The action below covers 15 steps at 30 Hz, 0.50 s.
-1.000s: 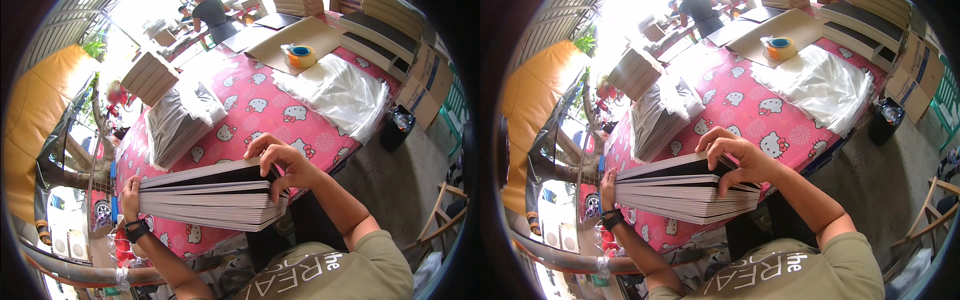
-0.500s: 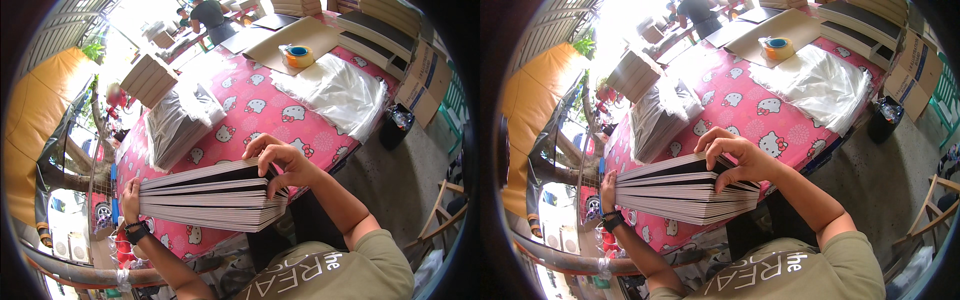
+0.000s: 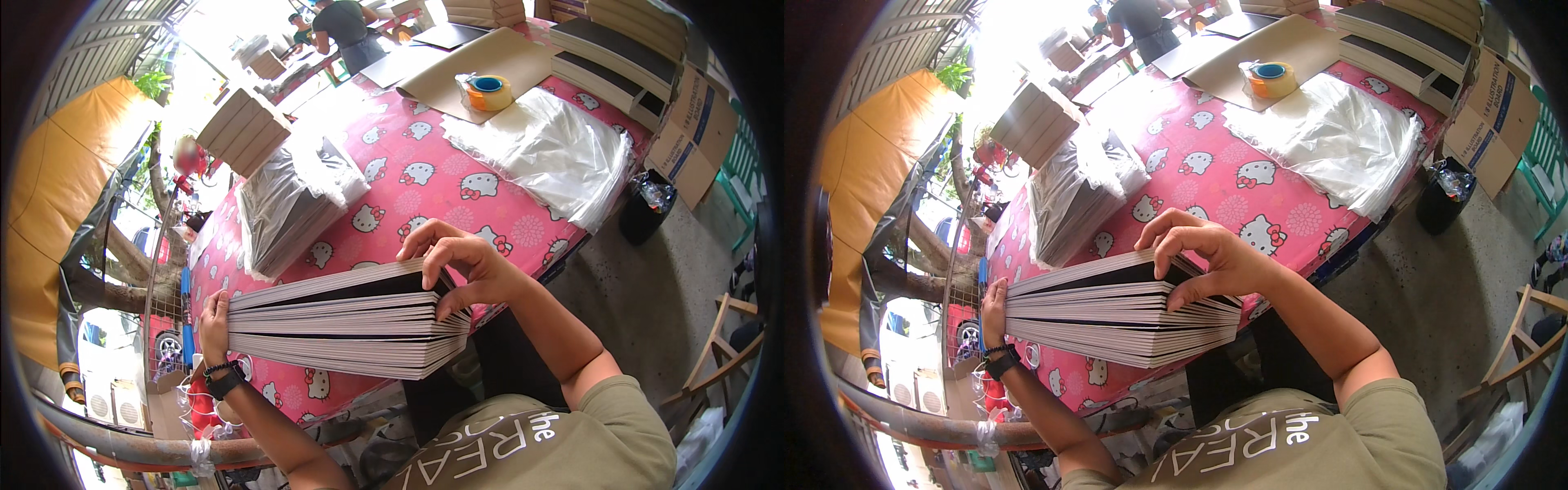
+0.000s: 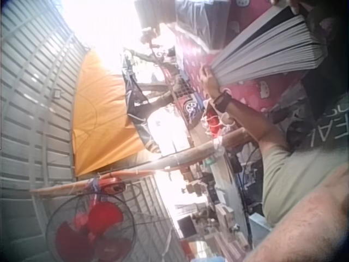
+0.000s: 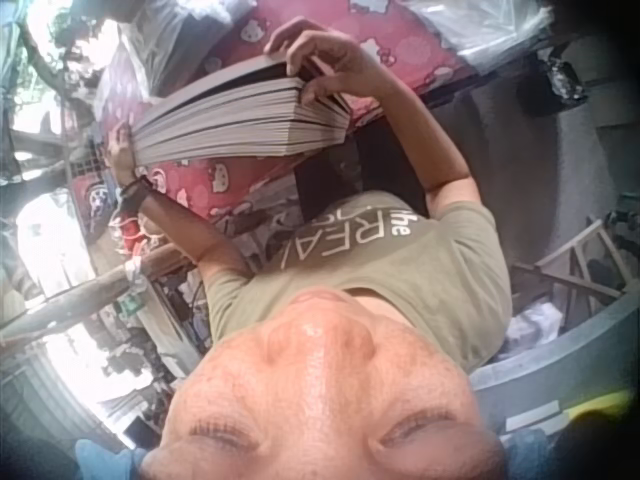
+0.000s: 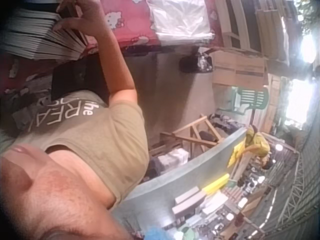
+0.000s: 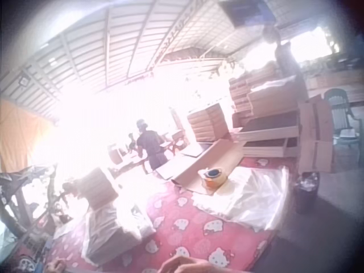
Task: The person places a black flat item into a plastic bag, adds a white sheet, and then stacks the bagged items on top of a larger pile of black-covered booklets. The person then picks up the large stack of booklets to align them.
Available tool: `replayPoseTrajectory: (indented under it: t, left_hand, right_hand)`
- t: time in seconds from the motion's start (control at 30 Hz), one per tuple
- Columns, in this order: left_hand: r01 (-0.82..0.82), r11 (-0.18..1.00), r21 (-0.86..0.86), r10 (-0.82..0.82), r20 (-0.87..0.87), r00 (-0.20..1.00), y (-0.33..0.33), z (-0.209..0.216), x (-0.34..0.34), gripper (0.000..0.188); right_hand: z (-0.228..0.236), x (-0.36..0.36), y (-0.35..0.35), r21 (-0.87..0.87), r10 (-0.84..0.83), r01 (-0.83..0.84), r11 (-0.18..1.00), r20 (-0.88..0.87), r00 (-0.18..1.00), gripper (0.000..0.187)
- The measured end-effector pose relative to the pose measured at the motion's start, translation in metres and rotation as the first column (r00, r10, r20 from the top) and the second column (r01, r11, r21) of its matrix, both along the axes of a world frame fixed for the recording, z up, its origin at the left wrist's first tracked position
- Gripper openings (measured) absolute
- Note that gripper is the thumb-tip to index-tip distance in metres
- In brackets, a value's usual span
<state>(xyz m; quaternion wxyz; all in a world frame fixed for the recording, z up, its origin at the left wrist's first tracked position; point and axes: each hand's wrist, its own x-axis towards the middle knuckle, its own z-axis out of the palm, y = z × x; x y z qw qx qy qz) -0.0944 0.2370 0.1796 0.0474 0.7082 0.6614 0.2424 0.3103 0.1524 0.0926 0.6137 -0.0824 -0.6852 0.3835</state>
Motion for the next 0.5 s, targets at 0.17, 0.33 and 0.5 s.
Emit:
replayPoseTrajectory:
  t: [0.17, 0.33, 0.5]
  left_hand:
    - [0.002, 1.0, -0.002, -0.002, 0.021, 1.0, 0.0002, -0.0019, -0.0019, 0.047]
    - [0.022, 1.0, -0.007, -0.022, 0.02, 1.0, 0.0004, -0.0012, -0.0024, 0.048]
    - [0.03, 1.0, 0.005, -0.031, 0.035, 0.999, -0.0003, -0.0024, -0.0029, 0.048]
  right_hand:
    - [-0.001, 0.0002, 0.0013, -0.008, 0.027, -0.027, 1.0, -0.012, 1.0, 0.033]
    - [-0.0007, 0.0005, 0.0024, -0.002, 0.029, -0.029, 1.0, -0.017, 0.999, 0.032]
    - [-0.0005, 0.0001, 0.0024, 0.004, 0.019, -0.019, 1.0, -0.021, 1.0, 0.032]
